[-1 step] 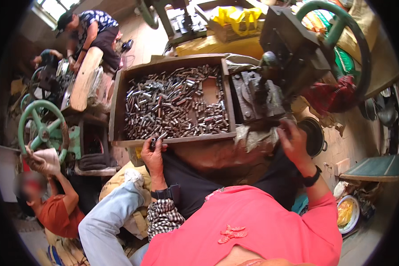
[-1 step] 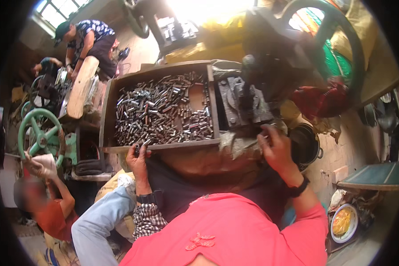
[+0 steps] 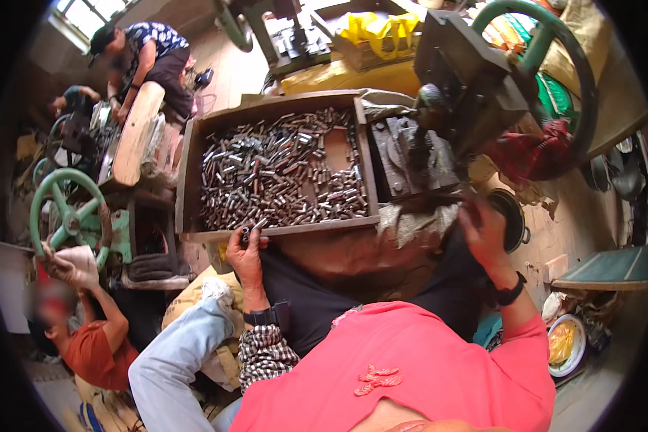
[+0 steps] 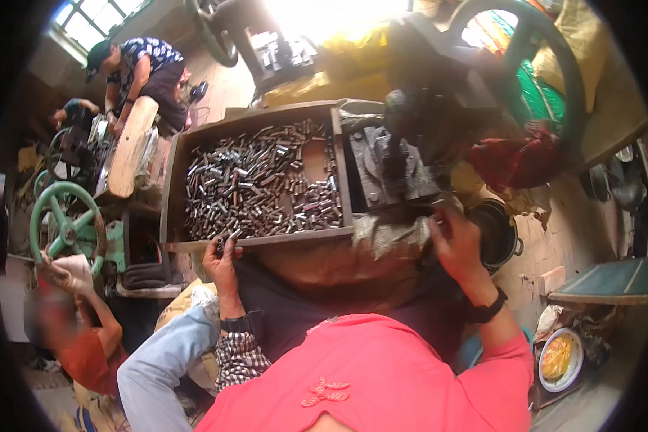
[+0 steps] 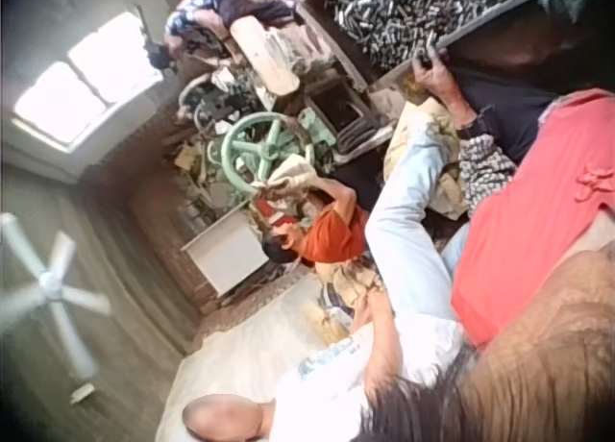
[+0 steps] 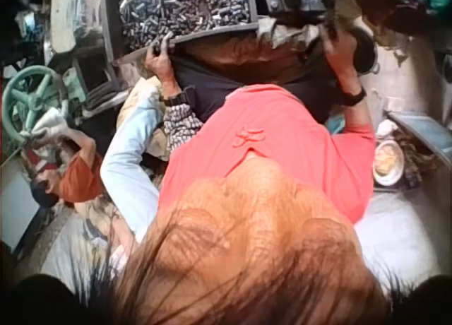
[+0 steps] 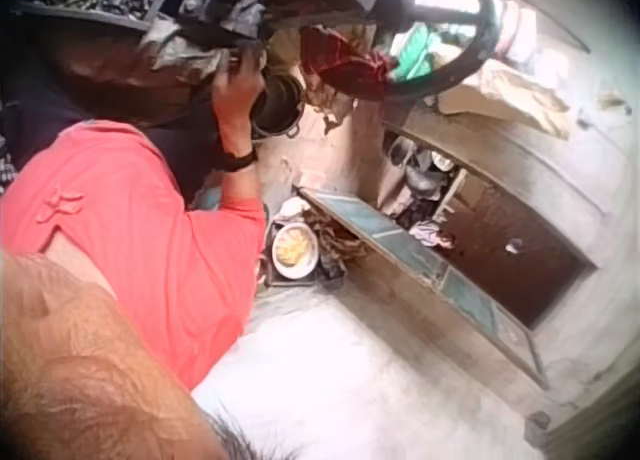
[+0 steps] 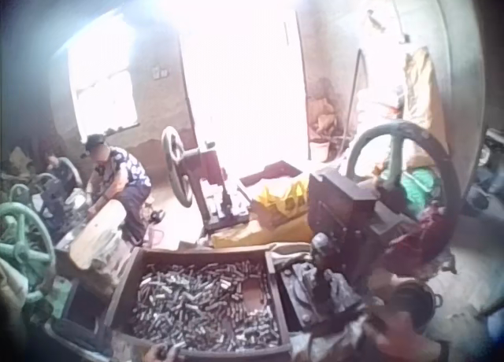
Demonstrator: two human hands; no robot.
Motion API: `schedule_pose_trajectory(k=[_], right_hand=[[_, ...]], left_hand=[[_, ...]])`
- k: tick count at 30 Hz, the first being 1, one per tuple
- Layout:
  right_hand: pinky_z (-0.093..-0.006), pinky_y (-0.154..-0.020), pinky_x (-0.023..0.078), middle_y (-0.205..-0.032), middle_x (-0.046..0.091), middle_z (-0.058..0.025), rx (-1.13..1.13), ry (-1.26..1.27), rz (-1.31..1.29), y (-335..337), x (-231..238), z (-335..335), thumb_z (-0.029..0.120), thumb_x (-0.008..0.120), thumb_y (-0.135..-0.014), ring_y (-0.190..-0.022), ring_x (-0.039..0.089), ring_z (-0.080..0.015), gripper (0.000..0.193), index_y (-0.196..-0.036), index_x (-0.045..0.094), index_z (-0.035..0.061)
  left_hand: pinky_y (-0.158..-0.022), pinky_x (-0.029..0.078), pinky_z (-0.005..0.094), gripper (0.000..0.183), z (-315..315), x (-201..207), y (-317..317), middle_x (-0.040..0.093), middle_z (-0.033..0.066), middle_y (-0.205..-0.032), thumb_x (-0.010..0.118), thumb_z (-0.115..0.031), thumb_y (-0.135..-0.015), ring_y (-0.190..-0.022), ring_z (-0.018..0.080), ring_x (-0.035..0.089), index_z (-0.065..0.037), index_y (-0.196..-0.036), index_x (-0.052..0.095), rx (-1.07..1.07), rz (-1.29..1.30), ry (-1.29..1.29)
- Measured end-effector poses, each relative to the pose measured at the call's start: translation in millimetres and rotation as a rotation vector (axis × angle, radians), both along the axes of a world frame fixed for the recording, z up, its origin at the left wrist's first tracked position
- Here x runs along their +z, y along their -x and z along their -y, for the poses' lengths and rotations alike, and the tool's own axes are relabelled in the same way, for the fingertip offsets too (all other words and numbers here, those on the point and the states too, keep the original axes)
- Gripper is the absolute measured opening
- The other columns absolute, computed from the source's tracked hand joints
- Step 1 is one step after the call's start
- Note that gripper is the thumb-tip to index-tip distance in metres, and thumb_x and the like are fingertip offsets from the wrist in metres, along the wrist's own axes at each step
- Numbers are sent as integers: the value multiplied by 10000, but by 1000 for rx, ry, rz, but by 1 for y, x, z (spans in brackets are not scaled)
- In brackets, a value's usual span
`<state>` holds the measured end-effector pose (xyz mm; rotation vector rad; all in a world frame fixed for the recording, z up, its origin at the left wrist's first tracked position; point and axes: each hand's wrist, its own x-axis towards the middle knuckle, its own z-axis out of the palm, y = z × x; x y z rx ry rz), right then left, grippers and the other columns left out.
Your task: Inspecting and sorting small metal industrial components from a tray.
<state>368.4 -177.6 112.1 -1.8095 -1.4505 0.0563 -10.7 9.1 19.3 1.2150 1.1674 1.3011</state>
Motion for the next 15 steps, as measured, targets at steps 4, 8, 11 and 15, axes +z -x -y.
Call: schedule_pose_trajectory(k=[4, 8, 11, 15], right_hand=[[-242, -604, 469, -857, 612, -48, -327, -168, -436, -32, 19, 57, 86, 610, -833, -670, 571, -116, 238, -1055, 563, 15], [-222, -658, 446, -918, 581, -14, -473, -429, -420, -60, 34, 84, 106, 591, -857, -746, 528, -80, 263, -1100, 544, 15], [-246, -755, 430, -979, 571, -44, -440, -364, -182, -93, 50, 76, 137, 583, -867, -857, 532, -103, 326, -1156, 509, 8], [-293, -863, 399, -1073, 575, -87, -377, -396, -239, -128, 53, 45, 222, 597, -861, -1006, 534, -168, 406, -1194, 487, 17]], left_hand=[[-526, 492, 216, 158, -2, -2, 1, 642, 60, -800, 618, -79, -844, -606, 115, 608, -4, -980, 590, -16, -14, -11], [-502, 480, 210, 140, -5, 9, -1, 630, 46, -794, 625, -73, -831, -598, 114, 604, -27, -959, 591, 0, 32, 110], [-504, 480, 210, 135, -5, 30, -10, 630, 47, -799, 622, -71, -832, -596, 112, 599, -35, -957, 587, -36, 118, 160], [-520, 503, 213, 154, -11, 67, -45, 641, 66, -821, 616, -86, -838, -621, 122, 618, -26, -976, 583, -203, 191, 196]])
